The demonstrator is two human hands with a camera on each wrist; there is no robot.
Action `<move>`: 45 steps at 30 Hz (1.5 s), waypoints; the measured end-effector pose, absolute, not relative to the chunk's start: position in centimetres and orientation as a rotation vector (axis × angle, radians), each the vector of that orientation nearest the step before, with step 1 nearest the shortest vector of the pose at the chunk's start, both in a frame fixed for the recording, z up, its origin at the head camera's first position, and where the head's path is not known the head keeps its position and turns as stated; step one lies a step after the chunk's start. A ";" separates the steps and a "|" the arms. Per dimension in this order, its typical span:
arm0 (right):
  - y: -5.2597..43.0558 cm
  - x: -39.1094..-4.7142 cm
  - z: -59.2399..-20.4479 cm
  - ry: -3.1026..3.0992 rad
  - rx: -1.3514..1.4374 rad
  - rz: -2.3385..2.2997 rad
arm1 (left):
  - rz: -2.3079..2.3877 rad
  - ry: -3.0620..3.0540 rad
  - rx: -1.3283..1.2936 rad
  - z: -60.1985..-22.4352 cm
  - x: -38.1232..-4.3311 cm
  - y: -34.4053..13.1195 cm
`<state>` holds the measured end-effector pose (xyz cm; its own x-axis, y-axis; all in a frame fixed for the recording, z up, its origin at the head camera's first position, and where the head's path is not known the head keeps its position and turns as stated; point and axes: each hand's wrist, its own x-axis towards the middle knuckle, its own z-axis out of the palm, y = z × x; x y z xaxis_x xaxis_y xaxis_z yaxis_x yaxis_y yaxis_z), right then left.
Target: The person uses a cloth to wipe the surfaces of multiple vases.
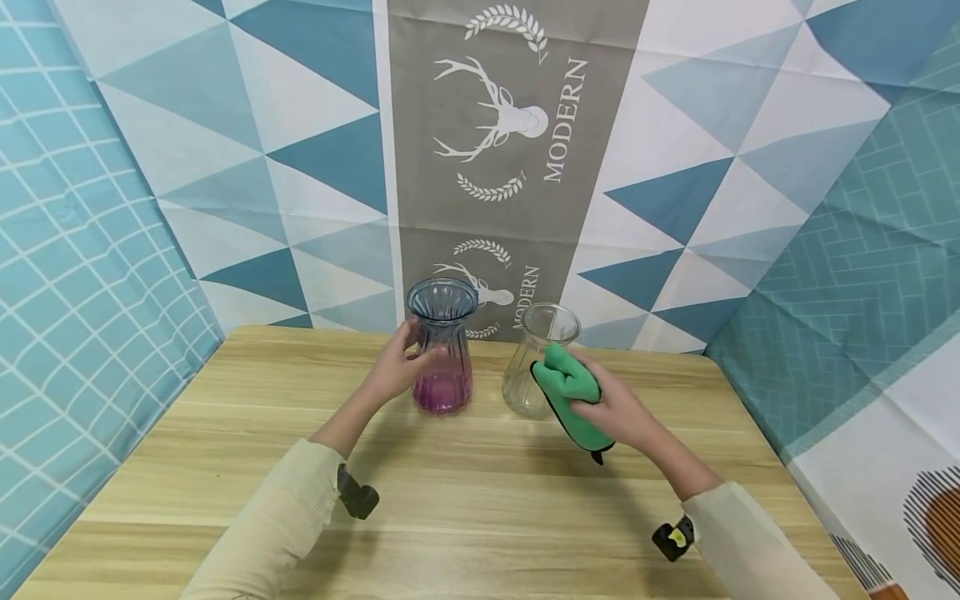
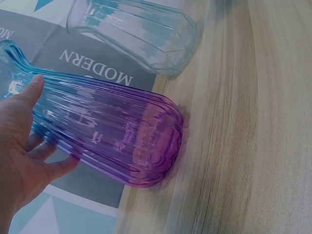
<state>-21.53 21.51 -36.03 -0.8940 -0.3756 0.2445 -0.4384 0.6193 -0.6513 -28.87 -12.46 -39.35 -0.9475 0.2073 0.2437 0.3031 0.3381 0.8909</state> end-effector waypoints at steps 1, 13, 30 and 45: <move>21.4 -21.5 -35.9 -2.748 0.699 1.148 | -1.693 -2.498 -0.475 -39.3 -28.9 -12.5; 19.0 -22.3 -35.3 -2.682 0.785 1.207 | -1.661 -2.499 -0.483 -39.3 -28.9 -12.7; 14.2 -23.9 -34.9 -2.557 0.652 1.270 | -1.562 -2.555 -0.509 -39.3 -28.8 -13.0; 10.1 -25.1 -36.4 -2.488 0.439 1.289 | -1.551 -2.581 -0.517 -39.1 -29.2 -13.0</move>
